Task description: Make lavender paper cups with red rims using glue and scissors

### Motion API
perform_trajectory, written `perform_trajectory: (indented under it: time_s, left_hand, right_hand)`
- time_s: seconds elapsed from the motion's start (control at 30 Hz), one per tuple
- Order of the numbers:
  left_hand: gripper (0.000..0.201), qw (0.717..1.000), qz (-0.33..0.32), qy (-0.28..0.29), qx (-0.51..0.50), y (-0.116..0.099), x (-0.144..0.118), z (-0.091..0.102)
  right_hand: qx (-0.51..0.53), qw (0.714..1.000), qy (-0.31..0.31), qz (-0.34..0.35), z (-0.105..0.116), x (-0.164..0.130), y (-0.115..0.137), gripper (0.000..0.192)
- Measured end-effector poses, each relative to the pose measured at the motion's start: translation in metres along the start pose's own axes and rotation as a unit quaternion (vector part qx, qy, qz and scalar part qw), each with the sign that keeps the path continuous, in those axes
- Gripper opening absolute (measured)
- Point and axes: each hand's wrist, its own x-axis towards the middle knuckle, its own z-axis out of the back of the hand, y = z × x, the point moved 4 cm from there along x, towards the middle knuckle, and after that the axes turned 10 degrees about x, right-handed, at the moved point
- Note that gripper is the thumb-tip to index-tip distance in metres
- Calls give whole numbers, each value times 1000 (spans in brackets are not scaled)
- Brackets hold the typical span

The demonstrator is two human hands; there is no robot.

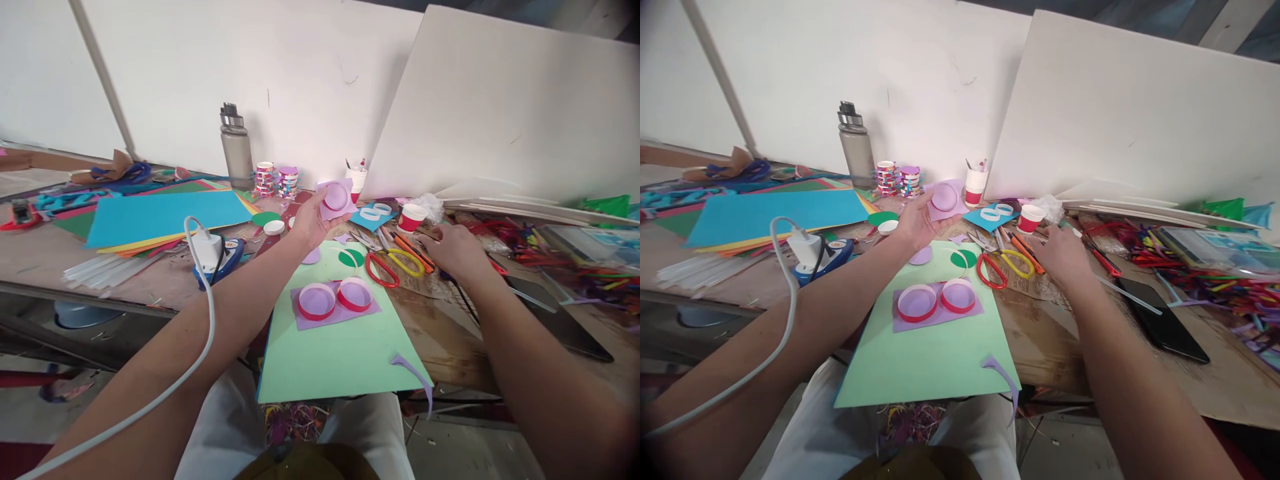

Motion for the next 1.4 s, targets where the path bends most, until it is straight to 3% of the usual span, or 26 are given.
perform_trajectory:
  time_s: [0.13,0.3,0.47,0.6,0.67,0.73,0.77,0.9,1.0,1.13,1.27,1.4]
  left_hand:
    - [28,1000,8,-2,-2,0,-1,-1]
    - [24,1000,19,8,-16,0,-2,-3]
    - [26,999,27,9,-23,3,0,-2]
    - [36,999,29,10,-21,6,2,-3]
    - [34,999,30,0,-13,7,2,-3]
    - [28,999,27,-21,19,8,3,-1]
    - [26,998,24,-33,45,9,3,1]
    - [21,988,17,-69,136,12,2,8]
    - [22,984,19,-66,163,12,2,9]
    - [22,977,19,-52,206,13,1,7]
    - [20,961,-19,-35,275,12,2,6]
    - [15,898,-30,-25,439,9,4,9]
  right_hand:
    - [-113,991,56,-45,10,-2,-27,49]
    - [-110,988,84,-65,7,-4,-55,39]
    - [-81,978,149,-123,-13,0,-73,37]
    - [-80,985,108,-109,-19,0,-75,30]
    - [-98,991,50,-76,-13,-7,-64,35]
    - [-84,996,-17,7,-2,-22,-36,32]
    - [-40,998,-23,39,3,-32,-19,28]
    - [199,967,125,100,4,-77,56,28]
    - [217,950,205,96,-6,-98,90,24]
    - [199,953,217,72,-17,-100,98,24]
    - [220,946,224,87,-12,-97,100,22]
    - [225,947,153,172,6,-95,110,18]
